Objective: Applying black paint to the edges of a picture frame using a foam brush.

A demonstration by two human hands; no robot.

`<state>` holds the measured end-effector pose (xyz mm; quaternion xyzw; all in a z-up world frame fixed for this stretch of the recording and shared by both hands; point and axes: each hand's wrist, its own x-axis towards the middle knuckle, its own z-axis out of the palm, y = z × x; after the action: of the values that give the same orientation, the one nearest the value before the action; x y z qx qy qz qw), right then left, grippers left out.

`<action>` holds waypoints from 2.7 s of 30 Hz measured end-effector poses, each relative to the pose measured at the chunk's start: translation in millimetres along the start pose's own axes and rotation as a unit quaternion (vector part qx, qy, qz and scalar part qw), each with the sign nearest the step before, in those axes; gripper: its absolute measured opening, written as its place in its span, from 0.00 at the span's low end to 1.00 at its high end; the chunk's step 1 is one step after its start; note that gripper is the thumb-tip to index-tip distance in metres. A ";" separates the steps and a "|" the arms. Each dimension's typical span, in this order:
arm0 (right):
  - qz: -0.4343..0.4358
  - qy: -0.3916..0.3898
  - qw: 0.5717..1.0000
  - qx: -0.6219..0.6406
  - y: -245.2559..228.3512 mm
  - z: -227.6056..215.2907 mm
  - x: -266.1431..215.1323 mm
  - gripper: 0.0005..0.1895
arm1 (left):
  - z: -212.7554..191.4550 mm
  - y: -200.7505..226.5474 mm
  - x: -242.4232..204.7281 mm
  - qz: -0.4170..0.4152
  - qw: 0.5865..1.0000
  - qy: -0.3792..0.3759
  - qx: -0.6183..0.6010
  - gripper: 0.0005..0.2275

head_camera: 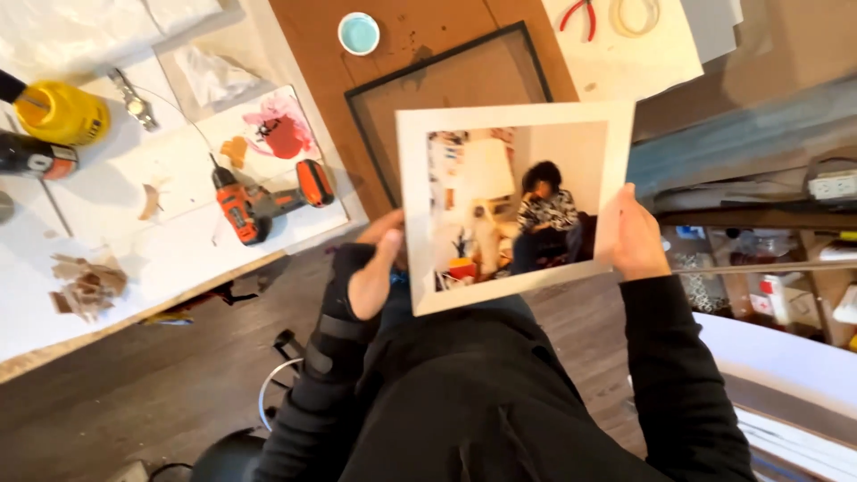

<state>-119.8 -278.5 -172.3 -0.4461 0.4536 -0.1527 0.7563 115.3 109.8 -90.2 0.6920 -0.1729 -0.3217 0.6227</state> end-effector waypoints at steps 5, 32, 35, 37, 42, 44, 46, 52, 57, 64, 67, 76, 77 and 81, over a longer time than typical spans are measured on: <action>-0.049 -0.092 0.995 0.010 -36.2 15.4 9.5 0.14 | 5.9 -3.5 5.2 -0.018 0.993 0.112 -0.032 0.12; -0.139 -0.202 0.948 -0.201 -151.8 0.5 42.1 0.11 | 86.4 34.3 -19.4 0.007 0.962 0.271 -0.028 0.12; -0.139 -0.167 0.957 -0.190 -141.2 1.8 51.9 0.14 | 83.5 10.5 -10.1 0.016 0.965 0.255 -0.059 0.19; -0.147 -0.149 0.959 -0.191 -134.8 -2.3 60.3 0.13 | 80.6 8.2 -8.6 0.023 0.970 0.240 -0.039 0.17; -0.170 -0.167 0.959 -0.151 -133.0 0.8 69.1 0.13 | 72.4 -11.9 3.7 0.041 0.973 0.223 -0.050 0.15; -0.151 -0.166 0.966 -0.131 -129.7 3.6 67.2 0.12 | 69.8 -12.2 -2.0 0.104 0.974 0.198 -0.041 0.13; -0.153 -0.154 0.967 -0.135 -131.7 7.2 63.3 0.12 | 68.1 -12.8 -2.1 0.110 0.975 0.193 -0.029 0.13; -0.163 -0.130 0.966 -0.155 -127.6 -0.2 62.0 0.12 | 71.3 3.5 -8.4 0.068 0.976 0.208 -0.008 0.12; -0.153 -0.151 0.964 -0.154 -132.4 21.5 32.4 0.11 | 65.4 -0.4 -14.6 0.020 0.970 0.243 -0.018 0.15; -0.169 -0.148 0.954 -0.200 -118.8 15.5 29.0 0.11 | 62.5 -9.4 -31.0 0.034 0.957 0.288 0.020 0.09; -0.151 -0.169 0.961 -0.158 -133.2 26.9 3.7 0.10 | 66.3 -2.5 -36.5 0.029 0.950 0.309 0.005 0.07; -0.133 -0.227 0.959 -0.102 -130.8 18.1 16.6 0.09 | 70.0 3.1 -34.4 0.075 0.948 0.258 -0.169 0.12; -0.117 -0.228 0.963 -0.082 -133.2 26.0 10.9 0.13 | 72.5 2.7 -31.8 0.087 0.937 0.252 -0.227 0.14; -0.090 -0.229 0.967 -0.070 -125.6 25.6 15.4 0.13 | 71.8 -17.1 -30.6 0.067 0.944 0.248 -0.209 0.16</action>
<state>-68.6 -344.3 -73.7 -0.5602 0.2355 -0.0815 0.7900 42.7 78.3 -101.0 0.5912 0.0121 -0.1267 0.7964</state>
